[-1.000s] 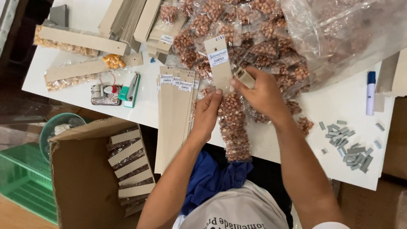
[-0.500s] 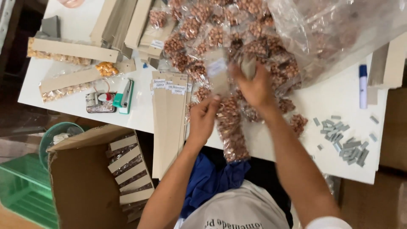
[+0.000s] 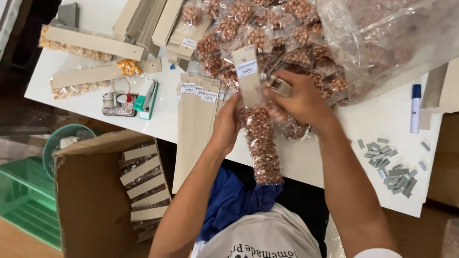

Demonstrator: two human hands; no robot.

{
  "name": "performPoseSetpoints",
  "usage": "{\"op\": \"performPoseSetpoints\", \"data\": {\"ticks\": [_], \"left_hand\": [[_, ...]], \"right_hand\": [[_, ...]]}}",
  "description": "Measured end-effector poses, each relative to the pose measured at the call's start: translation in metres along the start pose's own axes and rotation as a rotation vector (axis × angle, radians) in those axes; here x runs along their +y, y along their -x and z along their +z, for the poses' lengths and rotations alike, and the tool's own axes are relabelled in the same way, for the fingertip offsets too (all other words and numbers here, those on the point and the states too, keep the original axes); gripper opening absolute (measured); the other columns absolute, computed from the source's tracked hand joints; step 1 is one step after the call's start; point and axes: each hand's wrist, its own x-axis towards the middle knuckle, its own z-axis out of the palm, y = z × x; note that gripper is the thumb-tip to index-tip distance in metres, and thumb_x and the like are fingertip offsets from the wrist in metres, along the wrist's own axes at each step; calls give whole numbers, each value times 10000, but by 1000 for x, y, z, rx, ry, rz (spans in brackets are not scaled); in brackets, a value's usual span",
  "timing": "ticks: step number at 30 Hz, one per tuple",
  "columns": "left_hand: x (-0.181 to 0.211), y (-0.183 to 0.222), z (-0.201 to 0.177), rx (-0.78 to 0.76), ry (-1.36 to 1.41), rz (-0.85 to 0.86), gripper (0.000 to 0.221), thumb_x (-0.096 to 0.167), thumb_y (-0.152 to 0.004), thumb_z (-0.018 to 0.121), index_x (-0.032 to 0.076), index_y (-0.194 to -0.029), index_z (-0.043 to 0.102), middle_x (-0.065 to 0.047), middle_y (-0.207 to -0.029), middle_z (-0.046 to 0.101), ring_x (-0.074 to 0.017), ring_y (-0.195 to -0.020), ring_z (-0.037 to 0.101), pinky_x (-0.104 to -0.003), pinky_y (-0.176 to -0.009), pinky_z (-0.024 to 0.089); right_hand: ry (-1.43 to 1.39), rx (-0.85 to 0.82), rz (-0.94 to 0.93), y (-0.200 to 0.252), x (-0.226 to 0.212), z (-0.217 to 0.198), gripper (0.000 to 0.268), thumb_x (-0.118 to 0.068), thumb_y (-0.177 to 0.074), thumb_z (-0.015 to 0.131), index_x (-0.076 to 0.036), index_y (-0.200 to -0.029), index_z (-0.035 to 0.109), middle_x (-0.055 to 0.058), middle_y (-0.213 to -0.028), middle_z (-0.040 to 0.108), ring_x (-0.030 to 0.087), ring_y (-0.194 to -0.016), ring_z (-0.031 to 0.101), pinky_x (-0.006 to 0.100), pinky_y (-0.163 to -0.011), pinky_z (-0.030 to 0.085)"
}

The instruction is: Stapling cardboard headers to small bags of nuts and placing the finished products into a cardboard box.

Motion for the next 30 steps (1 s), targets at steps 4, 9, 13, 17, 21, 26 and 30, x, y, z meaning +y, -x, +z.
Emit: {"op": "performPoseSetpoints", "data": {"ticks": [4,9,13,17,21,26,30], "left_hand": [[24,21,5,-148,-191,-17,983,756,-983,236,-2,-1608,263,-340,-1604,246,-506,-1523,157,-629,-1205,165],[8,11,-10,-219,-385,121,951,719,-969,449,25,-1602,297,-298,-1623,261,-473,-1506,251,-634,-1211,212],[-2,2,-11,-132,-364,332,354,395,-1091,517,95,-1052,701,28,-948,548,-131,-983,501,-330,-925,426],[-7,0,-16,-60,-446,411,388,414,-1060,503,180,-751,504,65,-691,418,-93,-713,407,-293,-683,331],[-2,18,-6,-104,-459,546,423,388,-1060,471,194,-689,411,62,-591,389,-72,-568,369,-271,-543,262],[-11,26,-6,-77,-464,604,439,395,-1071,443,176,-692,404,71,-595,348,-68,-543,316,-278,-488,223],[-28,25,-3,-52,-644,773,648,566,-1067,268,118,-766,628,-9,-638,609,-149,-526,577,-297,-440,423]], "right_hand": [[211,40,-36,-20,40,6,113,-132,-1014,746,-48,-1025,671,206,-829,672,457,-817,675,548,-748,518],[240,97,-91,-20,32,6,115,-105,-1072,718,-30,-1048,634,220,-837,662,500,-870,671,569,-728,517],[233,162,-64,-21,38,13,175,-180,-1043,763,-33,-1026,669,220,-783,654,428,-793,697,490,-691,511],[-102,317,44,-32,25,28,353,-421,-997,747,-76,-1039,685,97,-864,682,183,-766,675,321,-638,546],[-578,462,246,-45,8,47,538,-673,-871,511,-159,-971,635,-19,-807,657,138,-689,683,288,-611,588],[-594,486,248,-43,-6,52,621,-720,-825,458,-142,-902,673,25,-798,704,170,-657,704,323,-617,593],[-610,545,203,-37,-5,53,588,-729,-834,484,-161,-760,621,-53,-624,587,78,-441,615,216,-422,537]]}}
